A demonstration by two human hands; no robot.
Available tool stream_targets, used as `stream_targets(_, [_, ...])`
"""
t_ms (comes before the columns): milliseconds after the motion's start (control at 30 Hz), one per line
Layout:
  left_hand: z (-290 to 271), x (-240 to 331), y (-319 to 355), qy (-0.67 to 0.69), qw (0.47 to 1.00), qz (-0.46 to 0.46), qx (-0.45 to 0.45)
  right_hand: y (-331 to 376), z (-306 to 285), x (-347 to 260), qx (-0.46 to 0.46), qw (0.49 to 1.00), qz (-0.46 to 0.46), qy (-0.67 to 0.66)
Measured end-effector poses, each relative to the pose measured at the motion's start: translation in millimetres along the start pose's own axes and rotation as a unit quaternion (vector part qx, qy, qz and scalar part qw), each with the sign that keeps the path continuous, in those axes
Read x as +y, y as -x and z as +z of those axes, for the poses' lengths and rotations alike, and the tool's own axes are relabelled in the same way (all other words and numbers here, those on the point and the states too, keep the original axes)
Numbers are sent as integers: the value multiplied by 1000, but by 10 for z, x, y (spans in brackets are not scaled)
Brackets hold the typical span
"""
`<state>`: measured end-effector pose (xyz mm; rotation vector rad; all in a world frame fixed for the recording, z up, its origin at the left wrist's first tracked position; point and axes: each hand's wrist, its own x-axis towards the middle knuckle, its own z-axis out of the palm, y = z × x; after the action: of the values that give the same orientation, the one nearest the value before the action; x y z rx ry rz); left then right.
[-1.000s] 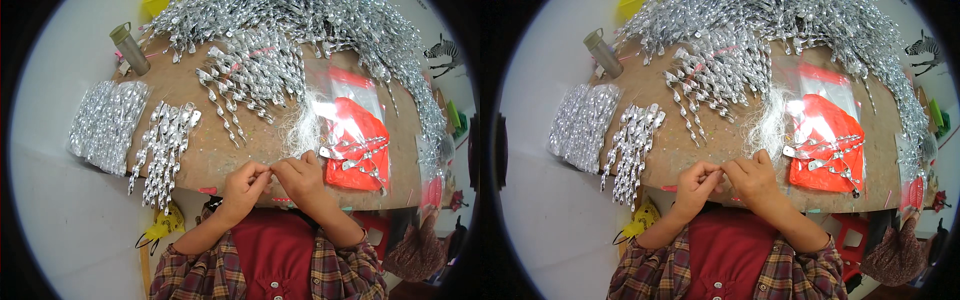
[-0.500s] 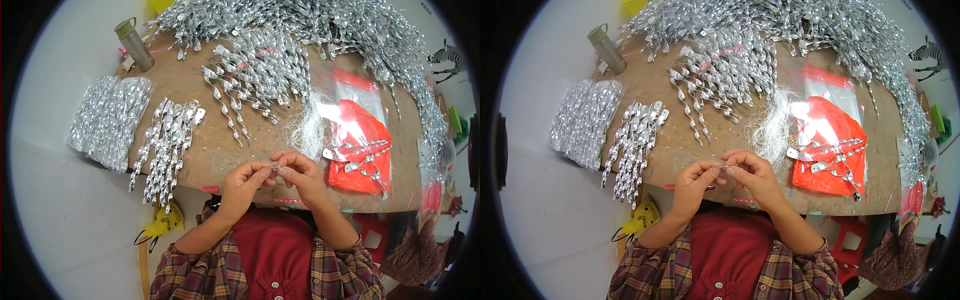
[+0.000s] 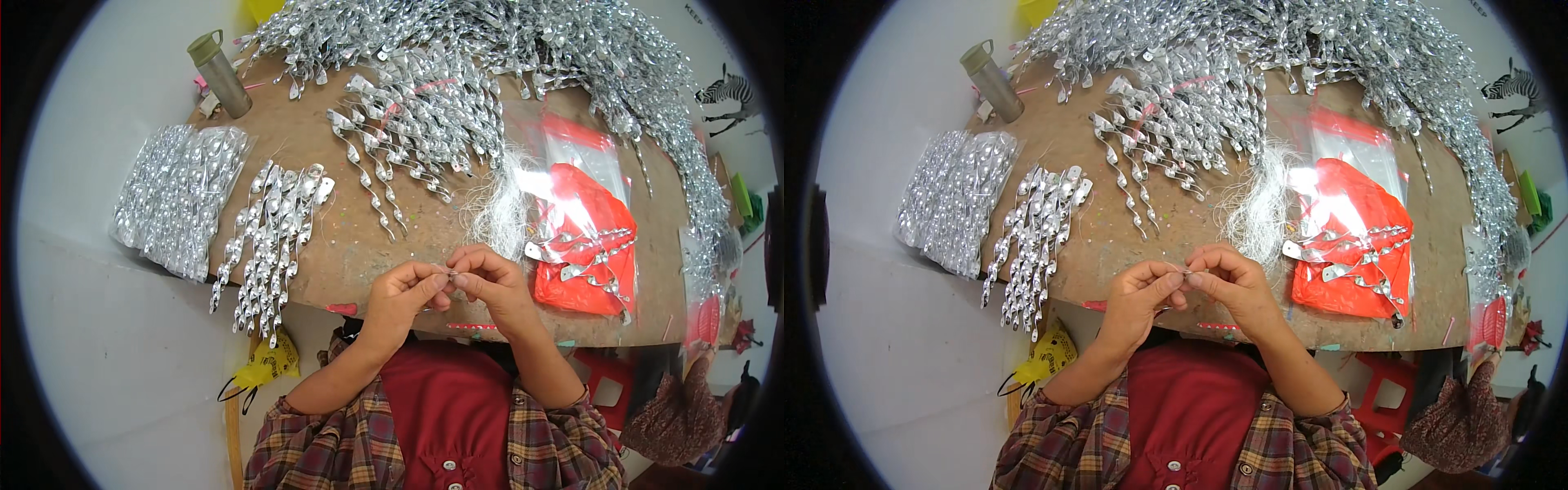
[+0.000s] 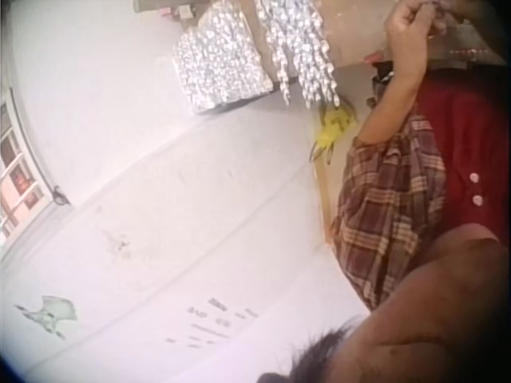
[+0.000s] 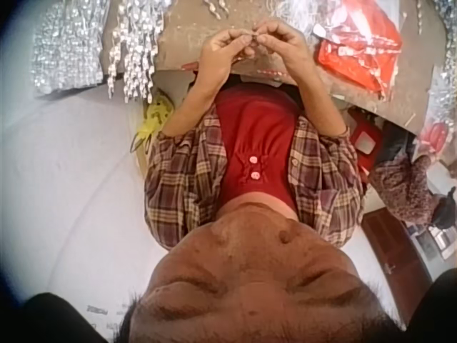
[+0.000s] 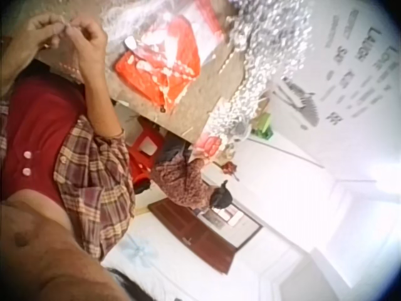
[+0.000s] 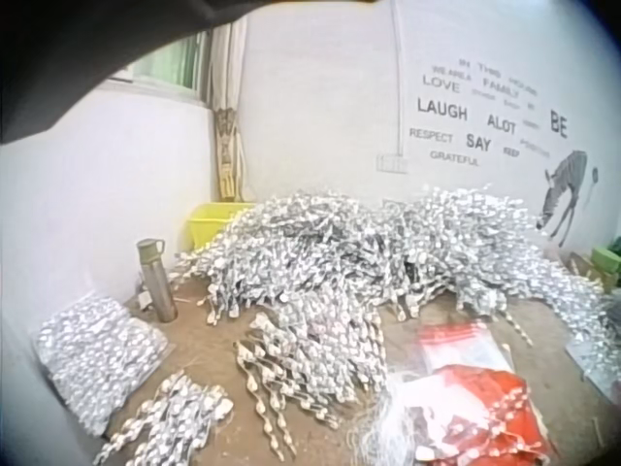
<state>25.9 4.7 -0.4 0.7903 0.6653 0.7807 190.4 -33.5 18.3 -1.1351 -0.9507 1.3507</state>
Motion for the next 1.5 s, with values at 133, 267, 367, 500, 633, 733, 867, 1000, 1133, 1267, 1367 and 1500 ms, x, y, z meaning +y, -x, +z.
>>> stream_targets(133, [8,15,1,4,1000,-14,7,5,-10,44,3,1000,-2,-9])
stream_targets(267, [-5,-7,1,32,999,-34,2,9,4,92,15,1000,-19,-18])
stream_targets(367, [0,-14,-2,44,998,-42,3,5,6,127,20,999,-27,-22])
stream_targets(500, [3,-14,-6,46,998,-35,8,15,26,100,23,999,-20,-20])
stream_targets(633, [1,-2,-4,28,999,-39,9,18,13,42,7,999,-17,-36])
stream_targets(733, [52,60,35,-82,996,-16,32,-11,-30,-16,21,988,-76,132])
stream_targets(867, [77,37,47,-281,948,139,47,-42,45,-137,-3,919,-195,342])
stream_targets(1000, [101,48,39,-394,888,225,76,-47,96,-185,24,816,-304,490])
stream_targets(1133, [118,77,53,-397,879,249,85,-24,141,-149,37,806,-328,491])
stream_targets(1267, [26,140,19,11,999,-50,0,-15,98,-65,37,880,-292,372])
stream_targets(1367, [-39,136,-10,127,983,-120,-62,-13,47,-78,19,892,-292,344])
stream_targets(1500, [-70,128,-18,130,981,-123,-74,-15,-24,-123,-27,883,-298,363])
